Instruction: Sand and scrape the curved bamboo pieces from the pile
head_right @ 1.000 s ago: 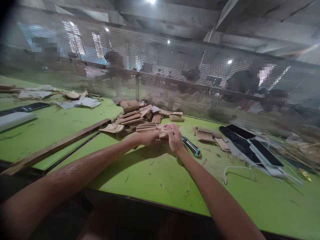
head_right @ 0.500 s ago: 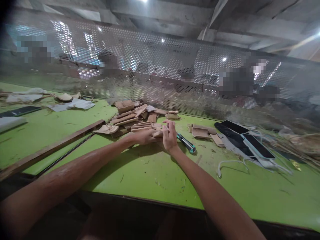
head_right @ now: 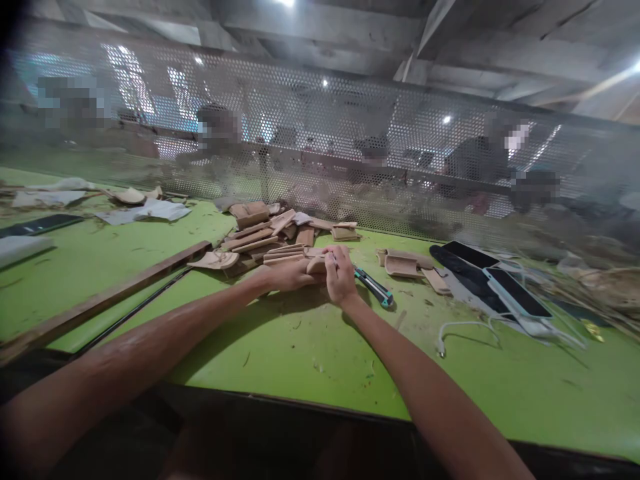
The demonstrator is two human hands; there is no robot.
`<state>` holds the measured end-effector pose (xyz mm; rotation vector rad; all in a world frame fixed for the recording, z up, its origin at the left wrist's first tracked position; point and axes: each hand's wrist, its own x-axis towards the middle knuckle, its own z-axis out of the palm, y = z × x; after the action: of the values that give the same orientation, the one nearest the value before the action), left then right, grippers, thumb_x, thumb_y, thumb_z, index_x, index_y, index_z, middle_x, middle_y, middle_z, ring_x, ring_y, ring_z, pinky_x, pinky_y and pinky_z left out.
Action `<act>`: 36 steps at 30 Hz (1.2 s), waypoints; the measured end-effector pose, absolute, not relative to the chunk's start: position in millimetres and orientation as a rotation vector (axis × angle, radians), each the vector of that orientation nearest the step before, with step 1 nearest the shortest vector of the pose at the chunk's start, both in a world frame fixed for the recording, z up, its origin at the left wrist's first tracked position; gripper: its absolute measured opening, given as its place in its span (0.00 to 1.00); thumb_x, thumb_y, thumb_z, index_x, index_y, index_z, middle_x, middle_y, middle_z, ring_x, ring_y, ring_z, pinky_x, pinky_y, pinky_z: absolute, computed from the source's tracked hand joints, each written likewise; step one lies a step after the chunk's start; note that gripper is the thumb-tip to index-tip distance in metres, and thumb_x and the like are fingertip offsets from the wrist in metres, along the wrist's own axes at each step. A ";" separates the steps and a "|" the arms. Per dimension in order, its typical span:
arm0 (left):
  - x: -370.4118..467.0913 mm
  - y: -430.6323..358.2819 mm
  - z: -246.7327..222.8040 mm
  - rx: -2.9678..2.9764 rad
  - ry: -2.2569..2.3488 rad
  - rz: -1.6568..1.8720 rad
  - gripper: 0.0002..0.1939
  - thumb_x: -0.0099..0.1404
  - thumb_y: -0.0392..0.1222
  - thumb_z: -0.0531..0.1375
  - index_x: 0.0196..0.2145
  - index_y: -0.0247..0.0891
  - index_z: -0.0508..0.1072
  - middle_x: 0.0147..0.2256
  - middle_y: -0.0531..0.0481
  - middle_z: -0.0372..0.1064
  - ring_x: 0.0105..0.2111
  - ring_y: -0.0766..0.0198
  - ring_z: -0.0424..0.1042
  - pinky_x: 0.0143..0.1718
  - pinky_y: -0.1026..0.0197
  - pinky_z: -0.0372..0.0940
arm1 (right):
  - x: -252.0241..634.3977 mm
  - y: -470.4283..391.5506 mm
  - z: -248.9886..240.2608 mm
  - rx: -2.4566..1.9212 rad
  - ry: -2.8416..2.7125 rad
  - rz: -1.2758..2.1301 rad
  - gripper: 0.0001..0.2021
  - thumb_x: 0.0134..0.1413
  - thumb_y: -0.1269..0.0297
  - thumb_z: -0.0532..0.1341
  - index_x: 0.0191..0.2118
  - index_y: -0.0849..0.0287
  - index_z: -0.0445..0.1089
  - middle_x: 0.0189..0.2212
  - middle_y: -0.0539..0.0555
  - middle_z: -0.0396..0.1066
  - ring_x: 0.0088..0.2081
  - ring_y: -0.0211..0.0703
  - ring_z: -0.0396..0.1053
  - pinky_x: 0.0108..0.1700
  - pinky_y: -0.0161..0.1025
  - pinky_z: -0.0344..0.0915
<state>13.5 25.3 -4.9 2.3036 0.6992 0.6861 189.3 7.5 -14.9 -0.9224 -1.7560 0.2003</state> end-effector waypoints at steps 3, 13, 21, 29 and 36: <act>15.8 24.7 -4.1 2.244 0.729 0.764 0.13 0.67 0.45 0.62 0.45 0.34 0.76 0.43 0.44 0.78 0.44 0.57 0.74 0.48 0.56 0.70 | 192.1 11.3 -14.9 -0.921 -1.796 0.247 0.14 0.68 0.54 0.48 0.38 0.53 0.68 0.39 0.55 0.69 0.44 0.49 0.67 0.52 0.46 0.65; 33.5 14.8 -7.3 2.194 0.712 0.951 0.02 0.60 0.35 0.59 0.29 0.35 0.69 0.28 0.52 0.69 0.29 0.66 0.66 0.32 0.63 0.64 | 190.0 3.9 -3.7 -0.894 -1.839 0.233 0.15 0.68 0.54 0.49 0.38 0.52 0.70 0.40 0.56 0.69 0.45 0.50 0.67 0.54 0.48 0.65; 41.1 10.6 -15.4 2.050 0.618 1.024 0.10 0.66 0.41 0.58 0.28 0.35 0.67 0.25 0.53 0.65 0.26 0.69 0.63 0.27 0.65 0.60 | 186.9 2.7 3.9 -0.914 -1.783 0.325 0.15 0.67 0.52 0.49 0.38 0.52 0.70 0.39 0.54 0.70 0.44 0.50 0.68 0.52 0.47 0.64; 35.3 12.5 -14.4 2.115 0.619 1.005 0.08 0.69 0.40 0.57 0.36 0.32 0.73 0.32 0.48 0.72 0.29 0.67 0.67 0.32 0.63 0.64 | 180.6 0.8 1.0 -0.918 -1.696 0.400 0.14 0.66 0.54 0.49 0.38 0.52 0.67 0.36 0.53 0.69 0.41 0.48 0.67 0.50 0.45 0.65; 33.0 16.0 -17.9 2.204 0.654 0.989 0.11 0.70 0.44 0.56 0.34 0.35 0.74 0.32 0.47 0.73 0.37 0.60 0.72 0.40 0.58 0.70 | 180.6 3.8 -7.4 -0.881 -1.644 0.318 0.14 0.67 0.53 0.48 0.35 0.52 0.63 0.35 0.53 0.67 0.41 0.47 0.64 0.49 0.44 0.62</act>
<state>33.0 16.0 -17.9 2.2038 0.6538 0.9889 180.6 3.8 -7.4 -0.8805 -1.6441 0.3178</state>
